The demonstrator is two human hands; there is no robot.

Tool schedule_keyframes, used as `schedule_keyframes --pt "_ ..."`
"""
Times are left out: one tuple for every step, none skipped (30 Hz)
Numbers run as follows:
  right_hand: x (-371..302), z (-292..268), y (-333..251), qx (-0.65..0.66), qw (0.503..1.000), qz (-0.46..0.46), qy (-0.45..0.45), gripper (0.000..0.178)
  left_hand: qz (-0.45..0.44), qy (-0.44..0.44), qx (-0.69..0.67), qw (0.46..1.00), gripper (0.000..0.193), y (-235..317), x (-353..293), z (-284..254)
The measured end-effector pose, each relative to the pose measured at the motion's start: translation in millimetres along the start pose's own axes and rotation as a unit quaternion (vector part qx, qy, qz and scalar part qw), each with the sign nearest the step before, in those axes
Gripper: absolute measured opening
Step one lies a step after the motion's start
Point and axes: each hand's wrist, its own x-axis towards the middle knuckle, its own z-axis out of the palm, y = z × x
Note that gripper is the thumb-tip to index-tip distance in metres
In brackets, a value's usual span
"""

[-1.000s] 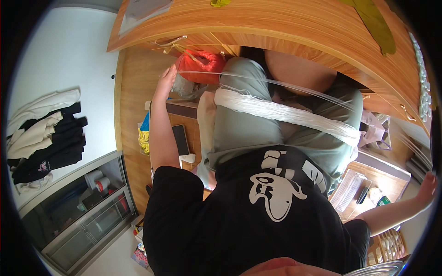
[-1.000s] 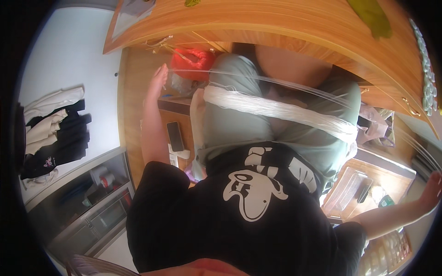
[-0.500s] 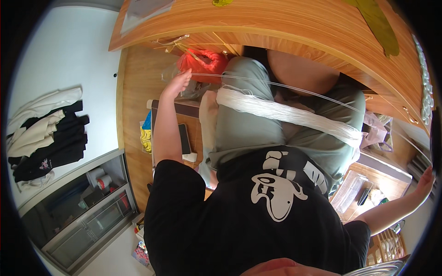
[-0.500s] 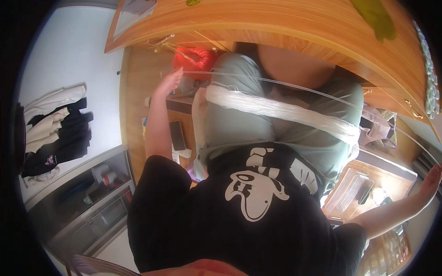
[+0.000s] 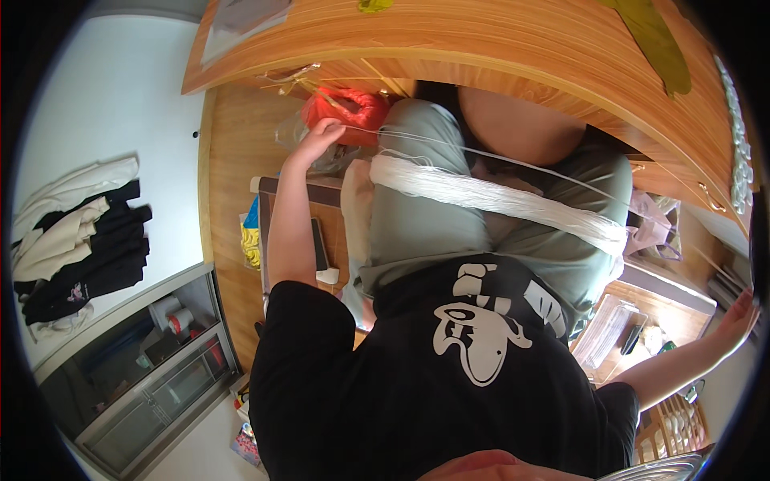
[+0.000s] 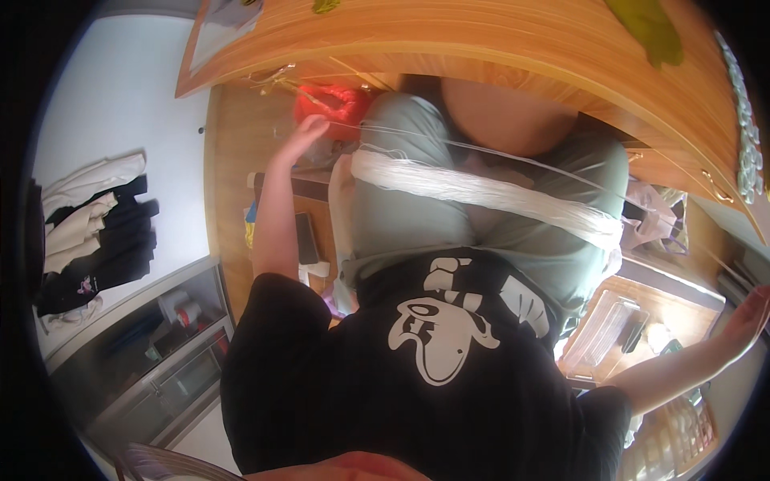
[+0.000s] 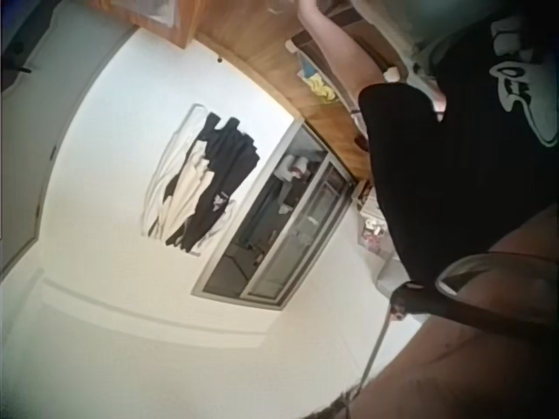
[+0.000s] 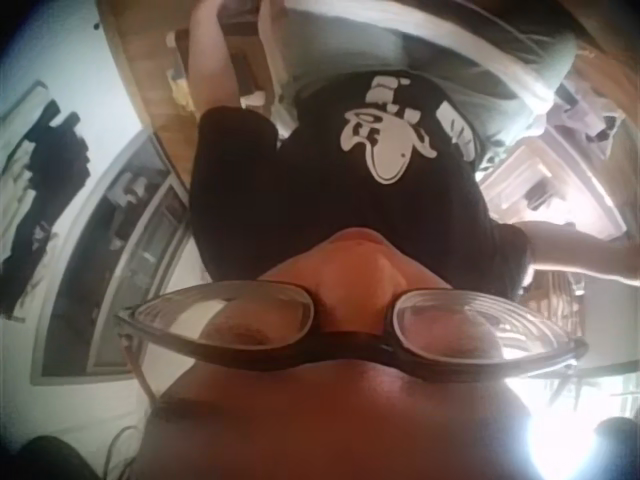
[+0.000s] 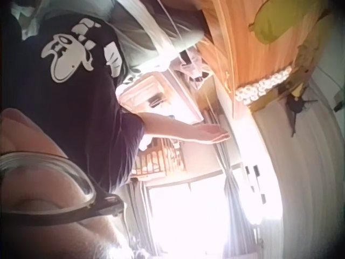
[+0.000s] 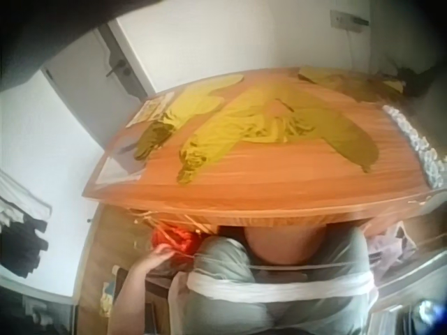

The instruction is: Folding and organizing gold foil letter balloons on a desk.

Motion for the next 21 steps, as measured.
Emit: schedule_keyframes --pt "2.6 -11.9 -2.3 0.035 0.999 0.015 -0.014 0.023 0.082 0.045 0.274 0.957 0.047 0.9 -6.6 3.6" --pt "-25.9 17.8 12.5 0.027 0.999 -0.019 -0.004 0.021 0.151 0.097 0.534 0.826 0.058 10.0 -26.4 2.5" --pt "-52.8 58.8 14.8 0.01 0.999 -0.033 0.019 0.023 0.154 0.098 0.532 0.827 0.058 25.8 -47.6 7.6" --pt "-80.0 104.3 12.6 -0.01 0.998 -0.049 0.039 0.024 0.082 0.086 0.544 0.831 0.058 48.6 -73.3 15.6" --pt "-122.7 154.9 1.5 -0.211 0.972 -0.107 0.016 0.03 0.02 0.062 0.555 0.829 0.057 76.1 -89.6 32.1" --pt "-159.6 198.6 -7.3 -0.208 0.978 -0.029 -0.004 0.036 0.093 0.068 0.507 0.854 0.053 102.1 -108.0 49.7" --pt "-182.5 214.1 8.8 -0.389 0.899 -0.174 -0.101 0.037 0.165 0.076 0.454 0.872 0.049 130.0 -126.9 68.3" --pt "-208.7 226.5 42.9 -0.151 0.975 -0.068 -0.146 0.031 0.245 0.062 0.38 0.89 0.043 160.8 -143.5 88.4" --pt "-249.3 294.2 30.6 -0.113 0.965 -0.016 -0.235 0.024 0.31 0.053 0.309 0.897 0.037 185.2 -162.0 108.1" --pt "-269.9 344.4 8.7 -0.193 0.92 -0.061 -0.337 0.019 0.353 0.016 0.215 0.911 0.035 201.7 -171.7 129.8" --pt "-287.4 376.6 8.3 -0.168 0.898 -0.087 -0.398 0.017 0.39 -0.02 0.121 0.913 0.033 213.2 -177.4 150.7" --pt "-301.2 400.5 7.0 -0.131 0.879 -0.124 -0.442 0.021 0.431 -0.049 0.08 0.898 0.035 223.5 -179.6 169.3" --pt "-313.8 419.7 -0.9 -0.13 0.864 -0.129 -0.47 0.024 0.466 -0.073 0.042 0.881 0.036 230.4 -183.9 182.0" --pt "-320.4 433.7 -6.6 -0.128 0.843 -0.113 -0.51 0.026 0.467 -0.075 0.04 0.88 0.036 233.4 -183.4 192.9" --pt "-325.0 441.0 -8.8 -0.13 0.831 -0.149 -0.52 0.031 0.459 -0.107 0.009 0.882 0.036 236.5 -179.5 201.5" --pt "-330.3 444.9 -10.3 -0.105 0.831 -0.135 -0.529 0.034 0.449 -0.138 -0.021 0.882 0.035 237.9 -176.3 205.8" --pt "-332.6 447.0 -10.3 -0.079 0.832 -0.123 -0.536 0.038 0.452 -0.141 -0.021 0.881 0.035 239.2 -173.1 206.7" --pt "-333.1 447.6 -9.0 -0.081 0.833 -0.124 -0.533 0.038 0.415 -0.183 -0.055 0.889 0.033 239.8 -170.3 206.5" --pt "-332.9 448.2 -7.0 -0.07 0.832 -0.131 -0.535 0.041 0.376 -0.224 -0.088 0.895 0.031 240.6 -168.2 206.2" --pt "-332.8 447.3 -5.7 -0.061 0.829 -0.138 -0.539 0.044 0.338 -0.24 -0.101 0.905 0.024 243.5 -168.1 206.6" --pt "-332.6 446.3 -6.0 -0.063 0.83 -0.137 -0.538 0.044 0.338 -0.243 -0.101 0.904 0.024 242.7 -165.6 208.6"
